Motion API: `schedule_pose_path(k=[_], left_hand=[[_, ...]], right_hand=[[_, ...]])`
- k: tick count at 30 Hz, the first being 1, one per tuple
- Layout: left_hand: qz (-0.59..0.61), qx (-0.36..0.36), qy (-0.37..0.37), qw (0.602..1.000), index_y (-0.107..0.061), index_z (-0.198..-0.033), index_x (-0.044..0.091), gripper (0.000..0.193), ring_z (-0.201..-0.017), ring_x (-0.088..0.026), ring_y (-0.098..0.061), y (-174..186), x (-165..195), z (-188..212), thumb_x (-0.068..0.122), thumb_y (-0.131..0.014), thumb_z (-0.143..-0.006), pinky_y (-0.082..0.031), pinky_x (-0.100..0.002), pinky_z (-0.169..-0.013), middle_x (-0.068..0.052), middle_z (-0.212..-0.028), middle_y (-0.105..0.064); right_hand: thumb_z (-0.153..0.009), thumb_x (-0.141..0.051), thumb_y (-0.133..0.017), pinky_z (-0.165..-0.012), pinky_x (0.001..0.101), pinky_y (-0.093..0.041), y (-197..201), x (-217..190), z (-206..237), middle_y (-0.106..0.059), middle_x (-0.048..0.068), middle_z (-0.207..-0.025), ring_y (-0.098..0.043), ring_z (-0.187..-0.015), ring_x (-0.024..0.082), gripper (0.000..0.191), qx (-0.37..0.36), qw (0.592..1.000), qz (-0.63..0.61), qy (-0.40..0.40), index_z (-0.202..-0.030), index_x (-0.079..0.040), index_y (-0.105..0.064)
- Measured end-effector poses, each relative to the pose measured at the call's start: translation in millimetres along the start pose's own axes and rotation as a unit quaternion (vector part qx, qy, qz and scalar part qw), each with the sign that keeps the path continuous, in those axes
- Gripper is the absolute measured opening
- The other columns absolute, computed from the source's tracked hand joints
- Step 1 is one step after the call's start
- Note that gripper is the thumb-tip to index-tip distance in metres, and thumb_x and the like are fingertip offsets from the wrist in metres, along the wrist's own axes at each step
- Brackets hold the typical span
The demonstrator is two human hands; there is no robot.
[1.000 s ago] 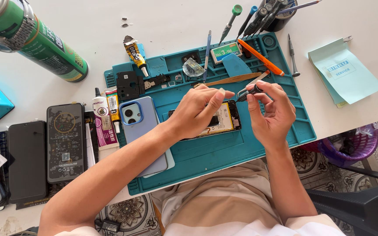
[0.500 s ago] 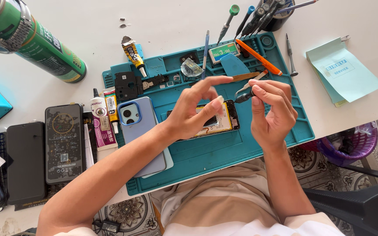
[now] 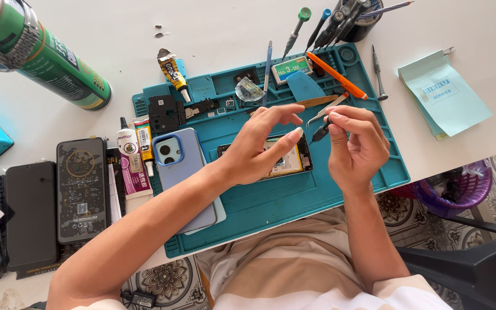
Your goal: The person removes a blue case from a smartphone, then uses a screwdriver to remove screws from the phone's internal frame. The person continues to unscrew multiple screws from the phone's chassis while holding the device steady.
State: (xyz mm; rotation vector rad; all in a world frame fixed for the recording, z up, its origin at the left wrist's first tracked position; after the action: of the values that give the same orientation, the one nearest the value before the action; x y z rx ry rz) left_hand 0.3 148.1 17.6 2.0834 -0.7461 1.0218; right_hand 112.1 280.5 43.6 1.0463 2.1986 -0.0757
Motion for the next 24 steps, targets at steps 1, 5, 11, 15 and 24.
schedule_pose_path(k=[1, 5, 11, 15, 24], left_hand=[[-0.016, -0.01, -0.002, 1.0, -0.055, -0.145, 0.006, 0.044, -0.124, -0.024, -0.058, -2, -1, -1, 0.033, -0.054, -0.109, -0.04, -0.04, -0.113, -0.01, -0.128, -0.069], [-0.028, -0.02, 0.0, 0.999, -0.055, -0.146, 0.006, 0.046, -0.129, -0.028, -0.057, -5, -6, -1, 0.037, -0.042, -0.114, -0.038, -0.042, -0.114, -0.011, -0.132, -0.068], [-0.03, -0.044, 0.033, 0.998, -0.063, -0.14, 0.009, 0.049, -0.114, -0.026, -0.058, -9, -11, 0, 0.041, -0.038, -0.112, -0.043, -0.04, -0.106, -0.009, -0.122, -0.072], [-0.02, -0.049, 0.038, 0.998, -0.066, -0.136, 0.009, 0.05, -0.109, -0.025, -0.058, -11, -11, 0, 0.042, -0.038, -0.111, -0.045, -0.04, -0.103, -0.009, -0.119, -0.074], [-0.016, -0.059, 0.018, 0.998, -0.068, -0.134, 0.007, 0.053, -0.108, -0.025, -0.062, -12, -7, -1, 0.044, -0.037, -0.112, -0.044, -0.041, -0.104, -0.009, -0.11, -0.076]], right_hand=[[-0.107, 0.002, -0.07, -0.085, 0.0275, -0.062, 0, 1, 0, -0.069, 0.015, -0.12, -0.072, -0.102, 0.019, 0.009, 0.0, 1.0, -0.002, -0.001, -0.115, 0.003, -0.066], [-0.107, 0.003, -0.069, -0.083, 0.0287, -0.065, 0, 4, 1, -0.068, 0.016, -0.121, -0.073, -0.098, 0.02, 0.009, 0.004, 1.0, -0.02, -0.005, -0.115, 0.003, -0.065], [-0.108, 0.003, -0.069, -0.081, 0.0303, -0.067, 2, 2, 0, -0.066, 0.015, -0.12, -0.074, -0.096, 0.022, 0.007, 0.019, 0.998, -0.054, -0.002, -0.113, 0.002, -0.064], [-0.106, 0.003, -0.072, -0.078, 0.0287, -0.066, 2, 3, -1, -0.067, 0.015, -0.119, -0.075, -0.099, 0.023, 0.009, 0.022, 0.998, -0.052, -0.013, -0.11, 0.001, -0.064], [-0.104, 0.002, -0.074, -0.079, 0.0293, -0.067, 2, 1, 0, -0.067, 0.014, -0.117, -0.075, -0.097, 0.022, 0.008, 0.029, 0.999, -0.034, 0.002, -0.106, 0.002, -0.066]])
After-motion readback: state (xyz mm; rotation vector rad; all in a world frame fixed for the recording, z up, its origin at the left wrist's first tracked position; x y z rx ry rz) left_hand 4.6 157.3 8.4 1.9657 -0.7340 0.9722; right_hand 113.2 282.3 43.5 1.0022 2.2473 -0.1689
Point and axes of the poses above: each hand's wrist, its own z-axis away from the middle knuckle, its own y-axis out of the back of the hand, x = y × z, the point moved 9 cm from there along -z, towards the middle knuckle
